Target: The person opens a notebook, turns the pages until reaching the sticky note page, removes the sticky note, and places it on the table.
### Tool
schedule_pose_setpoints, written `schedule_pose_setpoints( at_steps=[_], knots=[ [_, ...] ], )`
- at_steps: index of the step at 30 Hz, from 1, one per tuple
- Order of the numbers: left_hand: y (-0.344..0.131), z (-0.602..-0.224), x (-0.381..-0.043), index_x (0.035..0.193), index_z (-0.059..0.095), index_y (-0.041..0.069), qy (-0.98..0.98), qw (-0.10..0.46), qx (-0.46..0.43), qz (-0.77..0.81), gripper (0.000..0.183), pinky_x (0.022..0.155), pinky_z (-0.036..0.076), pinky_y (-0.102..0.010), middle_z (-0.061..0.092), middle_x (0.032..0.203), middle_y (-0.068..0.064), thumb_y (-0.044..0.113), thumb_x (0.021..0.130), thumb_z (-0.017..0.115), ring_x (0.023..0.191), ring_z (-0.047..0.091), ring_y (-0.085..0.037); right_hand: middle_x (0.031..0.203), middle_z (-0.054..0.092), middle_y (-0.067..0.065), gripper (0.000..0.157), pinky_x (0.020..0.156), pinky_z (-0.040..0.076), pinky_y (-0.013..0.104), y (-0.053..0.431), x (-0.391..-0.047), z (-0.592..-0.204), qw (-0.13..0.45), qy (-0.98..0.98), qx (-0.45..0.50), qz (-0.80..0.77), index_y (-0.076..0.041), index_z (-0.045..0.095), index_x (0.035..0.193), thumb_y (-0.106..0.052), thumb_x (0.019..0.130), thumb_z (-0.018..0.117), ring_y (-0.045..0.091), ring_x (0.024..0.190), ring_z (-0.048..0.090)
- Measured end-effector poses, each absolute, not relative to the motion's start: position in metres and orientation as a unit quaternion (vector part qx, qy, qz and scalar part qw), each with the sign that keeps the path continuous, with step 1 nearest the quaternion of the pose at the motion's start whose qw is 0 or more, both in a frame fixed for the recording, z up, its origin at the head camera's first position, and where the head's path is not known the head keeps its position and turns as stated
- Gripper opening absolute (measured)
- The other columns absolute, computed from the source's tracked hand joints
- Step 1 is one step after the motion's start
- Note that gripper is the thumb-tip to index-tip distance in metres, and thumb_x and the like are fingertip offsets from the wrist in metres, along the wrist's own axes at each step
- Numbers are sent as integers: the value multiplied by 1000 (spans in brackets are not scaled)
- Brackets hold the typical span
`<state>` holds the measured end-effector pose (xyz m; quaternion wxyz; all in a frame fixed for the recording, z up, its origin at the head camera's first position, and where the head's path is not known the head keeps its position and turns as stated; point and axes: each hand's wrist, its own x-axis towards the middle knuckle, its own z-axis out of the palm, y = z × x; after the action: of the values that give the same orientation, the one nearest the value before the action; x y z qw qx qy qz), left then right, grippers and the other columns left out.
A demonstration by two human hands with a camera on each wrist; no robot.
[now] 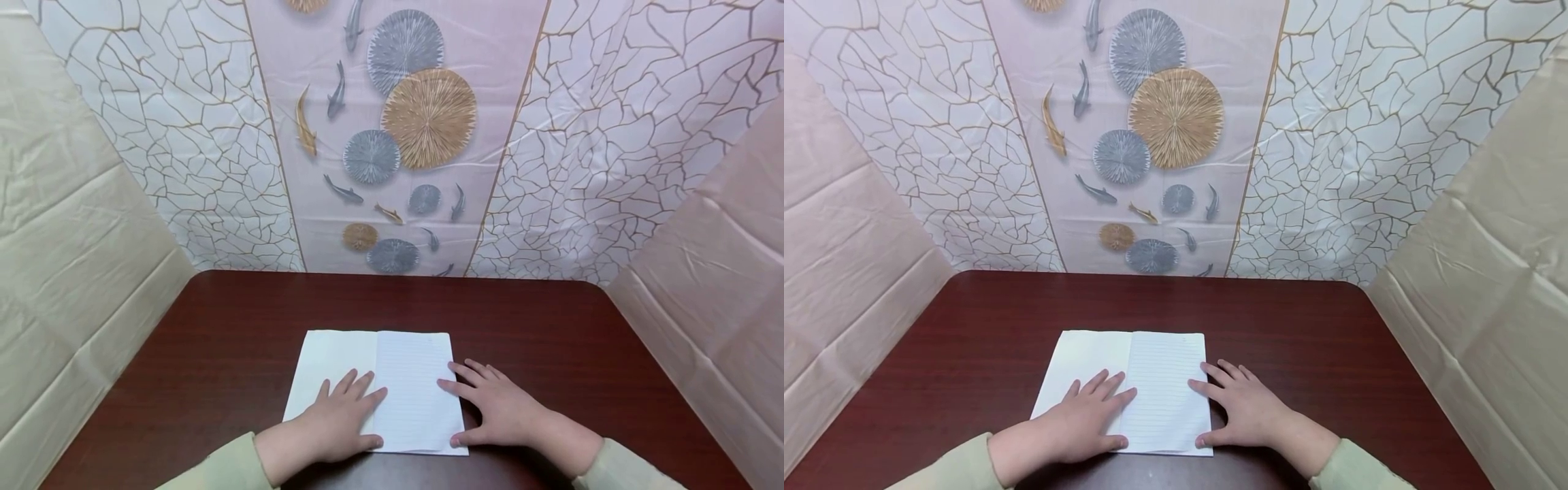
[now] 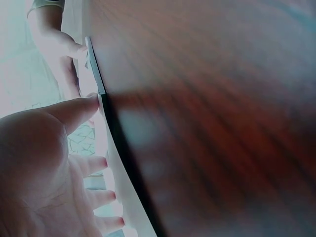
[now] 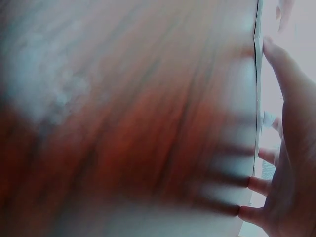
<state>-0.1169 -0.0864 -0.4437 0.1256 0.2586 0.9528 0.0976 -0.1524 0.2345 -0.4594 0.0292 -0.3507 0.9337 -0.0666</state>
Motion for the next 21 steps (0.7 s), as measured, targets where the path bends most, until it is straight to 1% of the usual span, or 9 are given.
schedule_pose_setpoints(
  at_steps=[9, 16, 21],
  knots=[
    [-85, -440, -116, 147, 49, 22, 956, 106, 259, 91, 72, 105, 28, -71, 38, 154, -11, 58, 86, 66, 144, 28, -39, 155, 38, 5, 89, 109, 30, 62, 233, -153, -459, 33, 937, -342, -66, -32, 48, 147, -84, 75, 55, 39, 142, 33],
    [-83, -437, -115, 135, 59, 17, 957, 76, 266, 84, 63, 102, 34, -68, 49, 144, -11, 56, 86, 67, 138, 38, -39, 155, 38, 5, 89, 109, 30, 62, 231, -153, -458, 47, 939, -333, -70, -31, 50, 146, -84, 75, 55, 38, 142, 32],
    [-82, -435, -117, 124, 65, 15, 957, 38, 280, 71, 56, 101, 38, -64, 56, 133, -8, 56, 86, 68, 131, 46, -36, 155, 38, 5, 87, 108, 30, 63, 228, -154, -455, 48, 941, -327, -72, -31, 52, 144, -84, 75, 55, 38, 142, 33]
  ],
)
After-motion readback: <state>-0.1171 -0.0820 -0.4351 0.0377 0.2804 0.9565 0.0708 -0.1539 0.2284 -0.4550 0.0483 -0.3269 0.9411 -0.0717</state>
